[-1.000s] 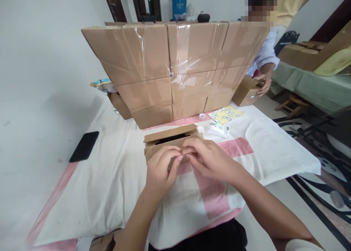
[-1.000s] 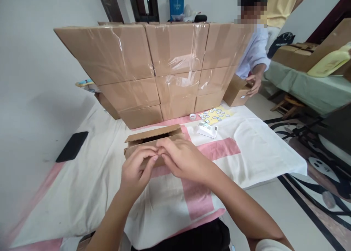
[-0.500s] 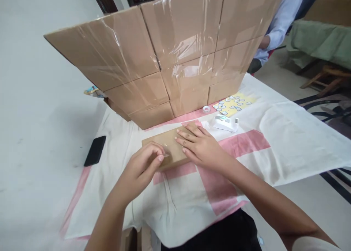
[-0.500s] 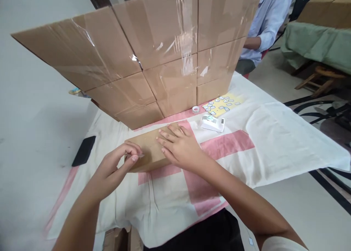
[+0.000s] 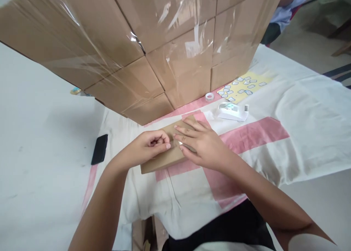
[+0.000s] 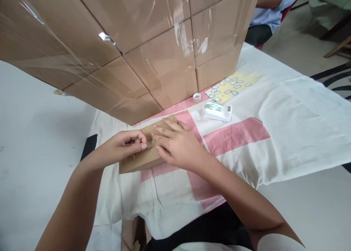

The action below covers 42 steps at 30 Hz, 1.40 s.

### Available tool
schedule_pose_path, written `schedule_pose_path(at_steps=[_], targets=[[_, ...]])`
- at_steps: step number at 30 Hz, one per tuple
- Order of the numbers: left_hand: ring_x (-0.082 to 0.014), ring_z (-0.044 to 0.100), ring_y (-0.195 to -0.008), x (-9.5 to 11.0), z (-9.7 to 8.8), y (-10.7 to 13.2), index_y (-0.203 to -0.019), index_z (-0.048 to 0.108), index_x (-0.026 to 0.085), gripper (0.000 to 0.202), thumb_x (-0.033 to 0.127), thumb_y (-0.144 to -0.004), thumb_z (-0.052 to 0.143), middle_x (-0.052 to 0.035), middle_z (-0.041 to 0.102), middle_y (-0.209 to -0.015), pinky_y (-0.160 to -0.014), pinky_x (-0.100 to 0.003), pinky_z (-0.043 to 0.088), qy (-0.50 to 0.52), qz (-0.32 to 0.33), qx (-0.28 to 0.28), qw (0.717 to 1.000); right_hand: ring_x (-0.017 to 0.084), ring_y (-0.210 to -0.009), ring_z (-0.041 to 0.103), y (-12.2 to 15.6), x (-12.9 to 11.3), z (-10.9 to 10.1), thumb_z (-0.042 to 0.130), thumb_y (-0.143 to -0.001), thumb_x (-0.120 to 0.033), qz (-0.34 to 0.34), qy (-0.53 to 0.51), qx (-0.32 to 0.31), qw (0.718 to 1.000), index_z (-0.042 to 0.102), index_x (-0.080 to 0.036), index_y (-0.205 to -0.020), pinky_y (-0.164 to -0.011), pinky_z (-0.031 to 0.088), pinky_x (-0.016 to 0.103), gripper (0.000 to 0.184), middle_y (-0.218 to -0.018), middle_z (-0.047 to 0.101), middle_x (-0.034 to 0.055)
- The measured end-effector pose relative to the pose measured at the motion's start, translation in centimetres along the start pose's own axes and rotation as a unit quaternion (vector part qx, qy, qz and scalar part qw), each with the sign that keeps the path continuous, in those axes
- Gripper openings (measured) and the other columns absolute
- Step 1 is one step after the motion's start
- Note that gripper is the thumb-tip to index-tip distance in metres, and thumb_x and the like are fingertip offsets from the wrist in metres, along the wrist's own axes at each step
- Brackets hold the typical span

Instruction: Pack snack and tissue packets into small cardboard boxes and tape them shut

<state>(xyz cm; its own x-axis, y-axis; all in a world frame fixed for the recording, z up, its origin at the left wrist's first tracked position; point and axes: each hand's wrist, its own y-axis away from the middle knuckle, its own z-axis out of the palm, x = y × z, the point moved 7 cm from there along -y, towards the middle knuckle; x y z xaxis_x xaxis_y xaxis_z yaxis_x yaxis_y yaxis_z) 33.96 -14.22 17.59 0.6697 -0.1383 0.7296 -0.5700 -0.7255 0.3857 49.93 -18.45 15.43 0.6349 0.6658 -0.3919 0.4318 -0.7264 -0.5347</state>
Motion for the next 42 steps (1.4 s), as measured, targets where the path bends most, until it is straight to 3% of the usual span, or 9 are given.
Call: schedule_pose_path(at_steps=[4,9,13,18,22,31,37,42], targets=[[-0.0088,0.038,-0.062,0.4,0.7,-0.2,-0.083,0.065,0.021,0.025,0.043,-0.095,0.063,0.0057,0.043,-0.067,-0.057,-0.024,0.03,0.017,0.008,-0.009,1.0,0.037,-0.142,0.051,0.1,0.3,-0.1,0.06,-0.097,-0.025,0.008,-0.048,0.029,0.998,0.078,-0.019,-0.118,-0.114,0.047,0.06,0.028,-0.138,0.07,0.0086],[-0.0083,0.035,-0.058,0.5,1.0,-0.8,-0.083,0.067,0.021,0.025,0.043,-0.095,0.062,0.0063,0.042,-0.062,-0.054,-0.023,0.029,-0.002,-0.013,0.031,0.999,0.036,-0.151,0.042,0.6,1.1,0.0,0.065,-0.095,-0.023,0.007,-0.116,0.06,0.991,0.079,-0.019,-0.117,-0.12,0.043,0.059,0.026,-0.135,0.071,0.0099],[-0.0082,0.038,-0.056,0.4,1.3,-1.0,-0.084,0.066,0.022,0.023,0.041,-0.095,0.061,0.0055,0.046,-0.064,-0.051,-0.022,0.03,0.013,-0.04,0.01,0.999,0.034,-0.151,0.042,1.1,1.7,0.1,0.066,-0.095,-0.025,-0.007,-0.153,0.074,0.985,0.079,-0.023,-0.116,-0.119,0.045,0.059,0.025,-0.136,0.071,0.0085],[-0.0085,0.036,-0.053,0.3,1.1,-1.0,-0.083,0.065,0.021,0.024,0.043,-0.092,0.063,0.0056,0.041,-0.06,-0.048,-0.021,0.027,0.034,-0.064,0.024,0.997,0.034,-0.149,0.045,1.3,2.2,0.3,0.066,-0.095,-0.027,-0.005,-0.153,0.09,0.984,0.079,-0.025,-0.114,-0.119,0.045,0.061,0.023,-0.133,0.073,0.0068],[-0.0091,0.039,-0.056,0.1,1.2,-1.3,-0.085,0.063,0.021,0.022,0.041,-0.094,0.061,0.0047,0.046,-0.065,-0.05,-0.021,0.03,0.029,-0.074,0.021,0.997,0.033,-0.147,0.047,1.4,2.2,0.4,0.066,-0.095,-0.026,-0.008,-0.161,0.093,0.982,0.078,-0.026,-0.114,-0.12,0.043,0.062,0.023,-0.13,0.074,0.0073],[-0.0092,0.038,-0.055,0.1,1.4,-1.6,-0.085,0.058,0.023,0.026,0.046,-0.095,0.061,0.0063,0.045,-0.063,-0.05,-0.024,0.028,0.011,-0.077,0.017,0.997,0.031,-0.145,0.05,1.4,2.3,0.1,0.062,-0.098,-0.027,0.004,-0.158,0.076,0.985,0.078,-0.025,-0.113,-0.119,0.047,0.056,0.022,-0.131,0.073,0.0044],[-0.009,0.04,-0.053,0.1,1.3,-1.6,-0.083,0.057,0.023,0.022,0.041,-0.092,0.064,0.0069,0.047,-0.06,-0.05,-0.024,0.029,-0.03,-0.075,0.06,0.995,0.031,-0.146,0.048,1.4,2.2,0.1,0.061,-0.099,-0.028,0.005,-0.152,0.063,0.986,0.078,-0.028,-0.114,-0.118,0.047,0.057,0.023,-0.131,0.073,0.0023],[-0.0123,0.05,-0.059,0.3,1.8,-1.1,-0.088,0.056,0.024,0.019,0.041,-0.097,0.054,0.0064,0.055,-0.064,-0.055,-0.025,0.033,-0.086,-0.08,0.096,0.988,0.032,-0.145,0.049,1.3,2.1,0.0,0.061,-0.099,-0.028,0.002,-0.154,0.068,0.986,0.079,-0.026,-0.114,-0.117,0.049,0.055,0.023,-0.129,0.074,0.0052]])
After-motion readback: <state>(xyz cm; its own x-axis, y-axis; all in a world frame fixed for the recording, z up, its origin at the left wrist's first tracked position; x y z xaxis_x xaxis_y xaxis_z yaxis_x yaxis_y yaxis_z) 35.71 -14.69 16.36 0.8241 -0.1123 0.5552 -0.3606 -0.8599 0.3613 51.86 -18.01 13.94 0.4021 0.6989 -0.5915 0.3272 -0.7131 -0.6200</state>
